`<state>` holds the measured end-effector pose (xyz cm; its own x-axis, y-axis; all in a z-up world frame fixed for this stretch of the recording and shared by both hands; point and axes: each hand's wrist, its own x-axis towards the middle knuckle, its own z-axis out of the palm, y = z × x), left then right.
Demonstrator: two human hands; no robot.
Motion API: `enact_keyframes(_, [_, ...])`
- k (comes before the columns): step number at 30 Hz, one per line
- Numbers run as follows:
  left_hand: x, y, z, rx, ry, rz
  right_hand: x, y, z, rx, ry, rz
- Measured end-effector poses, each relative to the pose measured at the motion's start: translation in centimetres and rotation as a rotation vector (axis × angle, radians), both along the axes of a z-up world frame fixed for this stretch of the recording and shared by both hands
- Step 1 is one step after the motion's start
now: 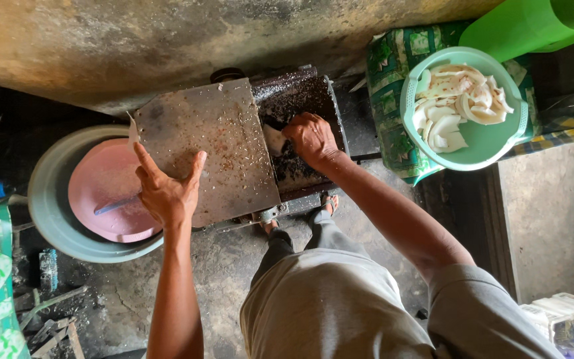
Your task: The person grates coconut pieces using a manual grater. They pick up coconut pieces from a green bowl, grate them over a metal grater, and place the grated coconut into a pink basin below.
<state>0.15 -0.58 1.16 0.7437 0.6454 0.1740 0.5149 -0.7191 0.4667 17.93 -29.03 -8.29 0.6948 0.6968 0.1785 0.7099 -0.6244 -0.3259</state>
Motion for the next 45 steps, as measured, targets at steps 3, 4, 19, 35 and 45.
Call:
enact_keyframes(3, [0.1,-0.1,0.0,-0.002,0.008,0.006,-0.2,0.6,0.2,-0.007,-0.009,-0.010])
enact_keyframes(4, [0.0,-0.1,0.1,-0.012,0.019,0.010,-0.4,0.7,0.3,-0.014,-0.018,-0.013])
enact_keyframes(19, [0.4,-1.2,1.8,-0.057,0.065,0.026,-0.3,2.3,-0.4,-0.045,0.046,-0.080])
enact_keyframes(35, [1.7,-3.6,4.1,-0.161,0.205,0.087,-0.6,3.4,-4.7,-0.245,0.048,-0.227])
enact_keyframes(45, [1.7,-3.4,1.5,0.128,0.192,-0.002,4.8,-16.7,5.1,0.421,0.028,-0.017])
